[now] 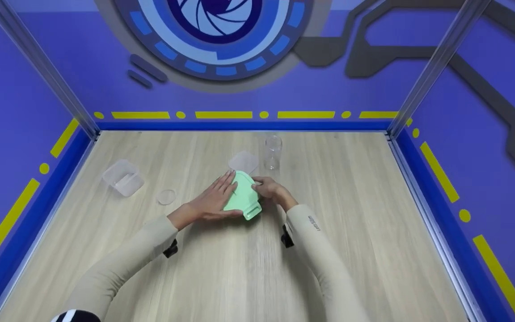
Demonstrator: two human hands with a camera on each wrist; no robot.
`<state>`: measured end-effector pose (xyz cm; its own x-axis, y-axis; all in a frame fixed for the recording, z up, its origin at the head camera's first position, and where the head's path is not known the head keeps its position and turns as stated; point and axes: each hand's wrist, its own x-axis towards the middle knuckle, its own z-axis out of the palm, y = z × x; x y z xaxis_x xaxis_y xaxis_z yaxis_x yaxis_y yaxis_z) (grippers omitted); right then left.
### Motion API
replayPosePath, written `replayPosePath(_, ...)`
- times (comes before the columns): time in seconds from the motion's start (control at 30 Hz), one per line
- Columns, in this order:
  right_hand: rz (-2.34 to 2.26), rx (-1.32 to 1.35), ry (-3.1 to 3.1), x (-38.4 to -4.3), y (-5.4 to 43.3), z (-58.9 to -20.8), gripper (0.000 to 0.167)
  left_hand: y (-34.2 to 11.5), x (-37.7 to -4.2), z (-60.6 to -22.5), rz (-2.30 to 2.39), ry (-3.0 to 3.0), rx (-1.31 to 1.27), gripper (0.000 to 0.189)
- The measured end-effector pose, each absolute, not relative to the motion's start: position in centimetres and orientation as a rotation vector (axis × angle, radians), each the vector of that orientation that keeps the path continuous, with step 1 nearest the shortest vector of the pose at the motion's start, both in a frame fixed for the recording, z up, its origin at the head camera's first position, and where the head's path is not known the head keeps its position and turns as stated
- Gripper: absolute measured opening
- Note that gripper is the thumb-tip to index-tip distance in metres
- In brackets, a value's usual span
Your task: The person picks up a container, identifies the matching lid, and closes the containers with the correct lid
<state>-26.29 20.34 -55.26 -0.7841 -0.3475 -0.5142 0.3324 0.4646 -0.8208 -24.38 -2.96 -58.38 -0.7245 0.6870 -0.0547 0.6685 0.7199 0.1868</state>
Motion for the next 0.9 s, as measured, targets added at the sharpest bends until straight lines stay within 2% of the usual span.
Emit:
replayPosePath(0.4, -1.297, -0.052, 2.03, -27.6, 20.9, -55.2, 0.052, -3.1, -24.7, -59.2, 0.179, 2.842, 1.141, 0.1)
replayPosePath(0.9, -1.277, -0.048, 2.087, -27.2, 20.4, -54.9, 0.052, -3.2, -24.8, -59.0, 0.188, 2.844, 1.136, 0.1)
